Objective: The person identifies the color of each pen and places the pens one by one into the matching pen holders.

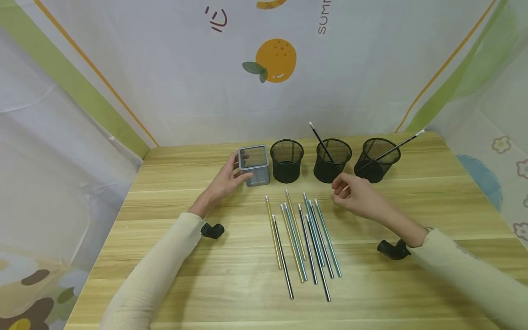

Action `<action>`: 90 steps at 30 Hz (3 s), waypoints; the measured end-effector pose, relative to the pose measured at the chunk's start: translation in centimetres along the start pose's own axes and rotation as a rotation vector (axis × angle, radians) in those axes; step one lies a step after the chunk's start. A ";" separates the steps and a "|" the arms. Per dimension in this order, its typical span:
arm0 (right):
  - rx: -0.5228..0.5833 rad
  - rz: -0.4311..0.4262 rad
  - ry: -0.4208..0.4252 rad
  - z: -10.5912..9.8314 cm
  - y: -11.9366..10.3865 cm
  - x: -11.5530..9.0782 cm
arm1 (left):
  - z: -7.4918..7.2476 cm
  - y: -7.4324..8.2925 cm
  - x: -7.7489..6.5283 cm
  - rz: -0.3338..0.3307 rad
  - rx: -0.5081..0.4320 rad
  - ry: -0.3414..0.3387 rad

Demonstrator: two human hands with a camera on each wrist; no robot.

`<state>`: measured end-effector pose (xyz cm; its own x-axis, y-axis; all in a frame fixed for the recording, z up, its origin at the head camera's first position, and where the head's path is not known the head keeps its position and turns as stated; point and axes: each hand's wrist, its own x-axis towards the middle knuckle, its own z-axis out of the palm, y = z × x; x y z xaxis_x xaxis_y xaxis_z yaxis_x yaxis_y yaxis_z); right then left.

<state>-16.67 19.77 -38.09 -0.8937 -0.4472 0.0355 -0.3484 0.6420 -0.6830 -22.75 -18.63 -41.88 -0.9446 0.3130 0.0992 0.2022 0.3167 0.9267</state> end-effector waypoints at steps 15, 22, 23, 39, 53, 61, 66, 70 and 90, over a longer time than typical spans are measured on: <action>0.005 0.025 -0.095 2.5 0.1 0.5 | 0.0 0.0 0.0 -0.011 -0.002 0.002; -0.066 0.065 -0.145 3.8 0.2 0.5 | 0.0 0.0 -0.1 -0.006 0.006 -0.005; -0.076 0.066 -0.148 4.0 0.1 0.6 | 0.0 0.0 -0.1 -0.010 0.006 -0.003; -0.189 0.119 -0.175 4.6 -0.6 1.3 | -0.1 0.1 0.0 -0.015 0.008 -0.006; -0.129 0.115 -0.260 3.9 -0.5 1.7 | 0.0 0.3 0.0 -0.005 0.018 -0.017; -0.082 0.166 -0.294 3.4 -0.3 1.7 | 0.0 0.2 0.1 0.001 -0.005 -0.013; -0.049 0.177 -0.285 3.1 -0.1 1.6 | 0.0 0.2 0.1 -0.003 -0.001 -0.008; 0.030 0.191 -0.291 2.7 0.0 1.4 | -0.1 0.2 0.1 -0.007 -0.002 -0.006; 0.202 0.129 -0.181 -1.0 -1.2 0.6 | -0.1 0.1 0.0 -0.007 -0.007 -0.006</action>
<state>-17.03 19.39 -36.51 -0.8555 -0.4858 -0.1793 -0.1557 0.5715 -0.8057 -22.74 -18.68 -41.79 -0.9445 0.3158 0.0907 0.1939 0.3130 0.9298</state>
